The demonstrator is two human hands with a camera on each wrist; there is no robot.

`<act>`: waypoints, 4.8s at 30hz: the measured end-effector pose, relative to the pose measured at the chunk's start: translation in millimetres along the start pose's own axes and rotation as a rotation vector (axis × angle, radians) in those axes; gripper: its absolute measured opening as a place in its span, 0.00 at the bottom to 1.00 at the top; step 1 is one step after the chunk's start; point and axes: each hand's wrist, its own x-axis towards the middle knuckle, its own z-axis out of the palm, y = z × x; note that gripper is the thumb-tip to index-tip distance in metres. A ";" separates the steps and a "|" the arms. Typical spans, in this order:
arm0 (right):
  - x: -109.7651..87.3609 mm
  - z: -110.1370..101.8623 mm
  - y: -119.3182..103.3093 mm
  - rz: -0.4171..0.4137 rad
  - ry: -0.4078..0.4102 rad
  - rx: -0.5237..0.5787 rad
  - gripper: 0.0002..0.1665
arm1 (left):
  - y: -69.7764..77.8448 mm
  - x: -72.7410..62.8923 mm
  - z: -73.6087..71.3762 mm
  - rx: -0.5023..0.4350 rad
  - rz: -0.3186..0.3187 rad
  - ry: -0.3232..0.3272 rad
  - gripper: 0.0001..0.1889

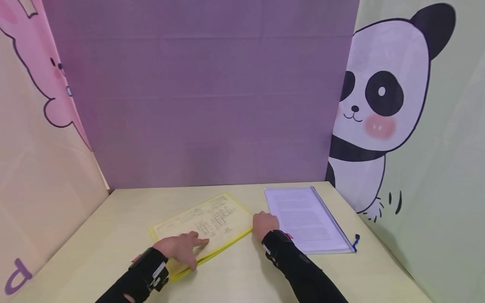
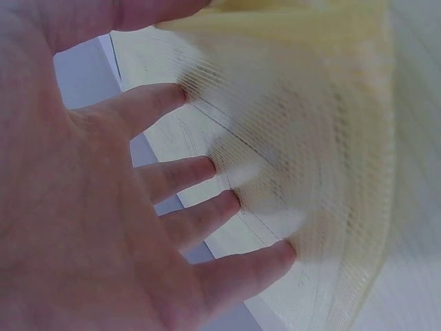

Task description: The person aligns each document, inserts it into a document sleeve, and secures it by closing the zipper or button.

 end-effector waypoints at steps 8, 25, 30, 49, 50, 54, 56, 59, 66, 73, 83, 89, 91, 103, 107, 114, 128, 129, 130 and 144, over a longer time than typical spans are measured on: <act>-3.7 -0.4 -10.0 -0.018 -0.020 -0.001 0.08 | -7.4 12.4 5.5 -0.008 0.018 -0.004 0.46; -8.5 -15.3 -38.1 -0.008 -0.194 0.084 0.07 | 0.8 -12.6 -7.2 -0.068 0.000 -0.045 0.39; -7.7 -14.1 -34.6 -0.009 -0.183 0.061 0.07 | 1.4 -14.6 -6.5 -0.079 0.003 -0.041 0.35; -20.0 -12.7 -58.7 -0.113 -0.188 0.001 0.08 | 7.0 -14.1 -1.8 0.067 -0.010 0.010 0.40; -21.2 -12.8 -60.0 -0.120 -0.187 -0.007 0.08 | 7.4 -13.8 -1.9 0.063 -0.009 0.010 0.40; -25.2 -14.3 -62.5 -0.138 -0.173 -0.036 0.06 | 10.2 -13.6 -1.9 0.063 -0.006 0.018 0.40; -25.9 -15.1 -62.2 -0.145 -0.168 -0.040 0.06 | 12.2 -14.4 -2.0 0.061 -0.011 0.021 0.40; -24.7 -16.1 -60.9 -0.151 -0.159 -0.044 0.07 | 14.4 -13.9 -1.9 0.063 -0.016 0.021 0.40; -16.6 -9.4 -49.4 -0.137 -0.094 -0.054 0.09 | 19.5 -6.2 2.3 0.072 0.037 0.020 0.41; -5.8 -6.2 -37.0 -0.101 -0.077 -0.053 0.09 | 25.7 -8.4 4.9 0.029 0.105 0.017 0.33; 3.1 -7.4 -35.0 -0.084 -0.090 -0.085 0.08 | 38.8 -10.0 8.7 0.117 0.134 0.059 0.40; 1.4 -5.5 -30.1 -0.120 -0.060 -0.075 0.09 | 40.4 -9.5 13.2 0.153 0.126 0.081 0.42; -1.7 -5.0 -29.6 -0.141 -0.050 -0.070 0.09 | 39.6 -8.7 13.7 0.143 0.119 0.084 0.42; -38.6 -18.7 -44.0 -0.212 -0.171 -0.070 0.08 | 39.5 -8.5 11.8 0.099 0.093 0.063 0.41; -43.3 -16.3 -46.5 -0.223 -0.197 -0.086 0.08 | 35.3 -1.8 17.0 0.071 0.088 0.064 0.42; -40.4 -17.0 -45.4 -0.254 -0.198 -0.107 0.10 | 37.0 -0.2 20.3 0.025 0.040 0.038 0.43; -14.4 -3.5 -36.7 -0.198 -0.121 -0.168 0.08 | 44.5 -8.5 17.4 0.015 0.091 0.098 0.45; -12.4 -0.7 -34.3 -0.198 -0.103 -0.172 0.08 | 44.7 -7.6 17.4 0.011 0.098 0.097 0.45; -10.5 2.0 -32.1 -0.199 -0.088 -0.176 0.07 | 45.0 -6.3 17.7 0.009 0.102 0.097 0.46; -0.7 -1.4 -31.2 -0.209 -0.013 -0.141 0.04 | 39.8 7.4 12.2 0.006 0.076 0.099 0.46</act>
